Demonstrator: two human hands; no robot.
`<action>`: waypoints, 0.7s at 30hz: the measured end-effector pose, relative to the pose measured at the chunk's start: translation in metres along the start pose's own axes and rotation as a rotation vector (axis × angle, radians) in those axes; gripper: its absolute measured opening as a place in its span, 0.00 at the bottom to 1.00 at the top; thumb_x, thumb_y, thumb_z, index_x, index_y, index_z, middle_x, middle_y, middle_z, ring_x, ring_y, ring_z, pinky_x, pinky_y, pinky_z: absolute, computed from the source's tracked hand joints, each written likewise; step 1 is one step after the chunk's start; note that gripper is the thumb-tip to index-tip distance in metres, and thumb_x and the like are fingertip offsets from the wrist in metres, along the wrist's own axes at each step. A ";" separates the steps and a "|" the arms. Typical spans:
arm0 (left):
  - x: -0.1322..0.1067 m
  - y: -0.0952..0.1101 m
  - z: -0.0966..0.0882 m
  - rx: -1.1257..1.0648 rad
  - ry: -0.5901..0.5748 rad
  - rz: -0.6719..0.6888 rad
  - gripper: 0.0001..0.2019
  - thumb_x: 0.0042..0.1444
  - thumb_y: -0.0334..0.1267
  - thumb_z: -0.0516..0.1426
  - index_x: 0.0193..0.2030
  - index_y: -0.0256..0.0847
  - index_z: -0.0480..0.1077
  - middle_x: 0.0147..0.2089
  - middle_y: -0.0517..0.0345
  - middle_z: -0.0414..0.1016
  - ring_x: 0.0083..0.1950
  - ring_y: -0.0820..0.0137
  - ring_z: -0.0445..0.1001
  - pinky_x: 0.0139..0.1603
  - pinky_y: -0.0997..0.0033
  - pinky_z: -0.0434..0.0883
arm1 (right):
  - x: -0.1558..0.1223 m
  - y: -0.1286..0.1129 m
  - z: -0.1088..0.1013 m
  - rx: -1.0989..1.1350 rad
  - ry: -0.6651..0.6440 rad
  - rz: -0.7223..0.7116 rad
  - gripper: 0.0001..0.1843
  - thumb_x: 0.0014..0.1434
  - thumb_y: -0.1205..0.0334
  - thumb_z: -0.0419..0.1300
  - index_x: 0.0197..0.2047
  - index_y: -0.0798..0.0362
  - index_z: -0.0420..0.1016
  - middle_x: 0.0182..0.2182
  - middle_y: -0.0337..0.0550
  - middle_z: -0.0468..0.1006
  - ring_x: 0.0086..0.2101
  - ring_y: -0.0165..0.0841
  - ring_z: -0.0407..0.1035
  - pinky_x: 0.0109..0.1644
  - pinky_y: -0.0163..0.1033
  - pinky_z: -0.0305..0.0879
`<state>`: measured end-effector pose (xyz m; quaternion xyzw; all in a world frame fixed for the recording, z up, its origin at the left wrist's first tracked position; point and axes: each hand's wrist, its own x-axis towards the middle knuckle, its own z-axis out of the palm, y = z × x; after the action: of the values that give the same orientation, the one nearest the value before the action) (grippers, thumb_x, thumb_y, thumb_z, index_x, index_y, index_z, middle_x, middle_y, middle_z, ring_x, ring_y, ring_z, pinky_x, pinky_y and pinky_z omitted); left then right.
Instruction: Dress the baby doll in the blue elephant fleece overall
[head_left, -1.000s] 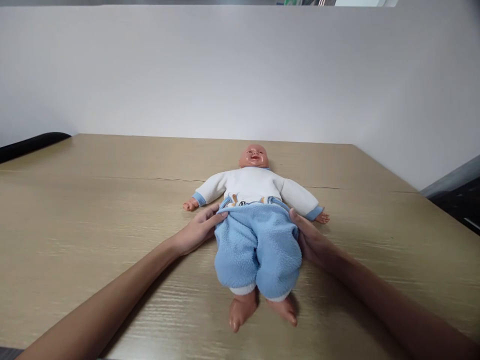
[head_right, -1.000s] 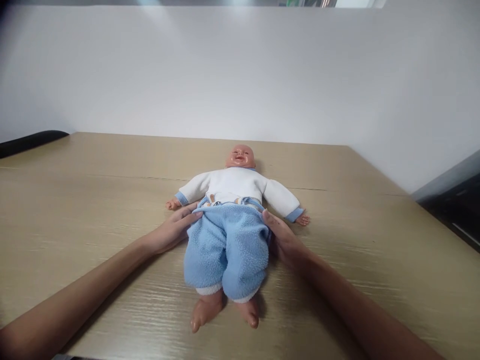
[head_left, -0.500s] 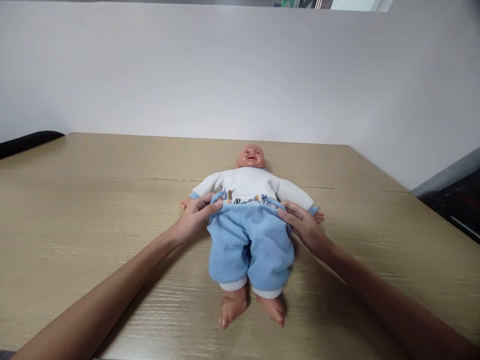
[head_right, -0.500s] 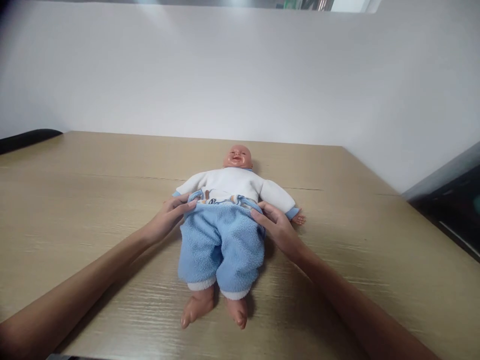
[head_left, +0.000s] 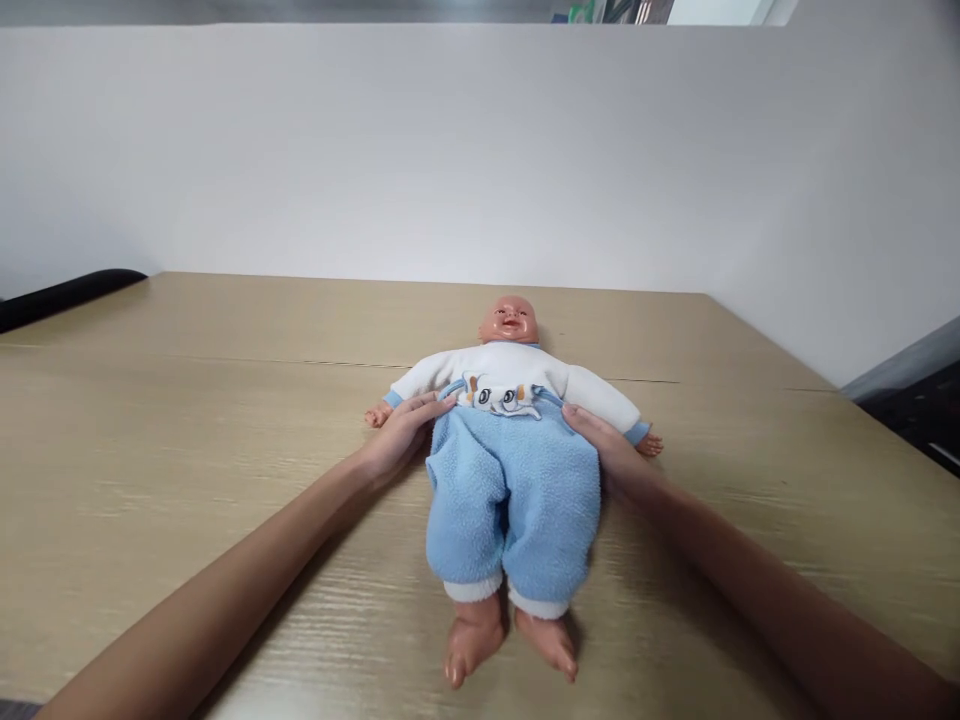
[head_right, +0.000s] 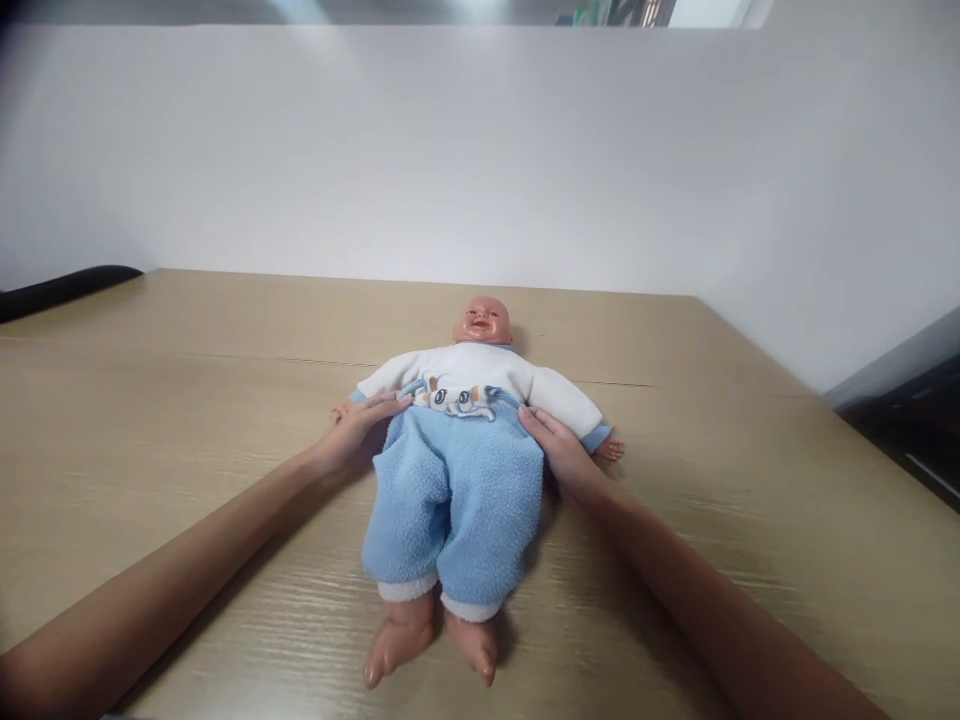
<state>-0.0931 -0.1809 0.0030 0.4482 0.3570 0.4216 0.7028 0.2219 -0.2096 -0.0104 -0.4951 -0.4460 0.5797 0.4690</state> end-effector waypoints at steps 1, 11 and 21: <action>-0.001 0.001 0.002 -0.027 0.003 -0.015 0.17 0.64 0.51 0.70 0.47 0.39 0.82 0.46 0.50 0.84 0.45 0.61 0.79 0.48 0.64 0.73 | -0.003 -0.003 0.002 0.052 -0.013 0.052 0.21 0.64 0.37 0.71 0.48 0.43 0.84 0.47 0.42 0.86 0.52 0.46 0.78 0.66 0.52 0.71; -0.007 0.013 0.004 0.266 -0.008 0.058 0.21 0.66 0.59 0.67 0.43 0.40 0.76 0.35 0.60 0.74 0.34 0.71 0.68 0.37 0.71 0.65 | -0.003 -0.018 -0.013 -0.130 -0.112 -0.060 0.19 0.66 0.39 0.70 0.48 0.44 0.87 0.48 0.42 0.87 0.60 0.51 0.74 0.74 0.56 0.63; -0.022 0.006 -0.001 0.128 -0.087 -0.019 0.22 0.70 0.55 0.64 0.61 0.44 0.77 0.49 0.51 0.82 0.51 0.61 0.78 0.54 0.64 0.73 | -0.026 -0.009 0.017 0.221 0.011 0.060 0.22 0.66 0.35 0.67 0.54 0.41 0.84 0.51 0.44 0.87 0.62 0.50 0.75 0.68 0.55 0.74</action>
<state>-0.1038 -0.1989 0.0110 0.5066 0.3567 0.3713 0.6916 0.2075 -0.2350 0.0041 -0.4568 -0.3614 0.6365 0.5057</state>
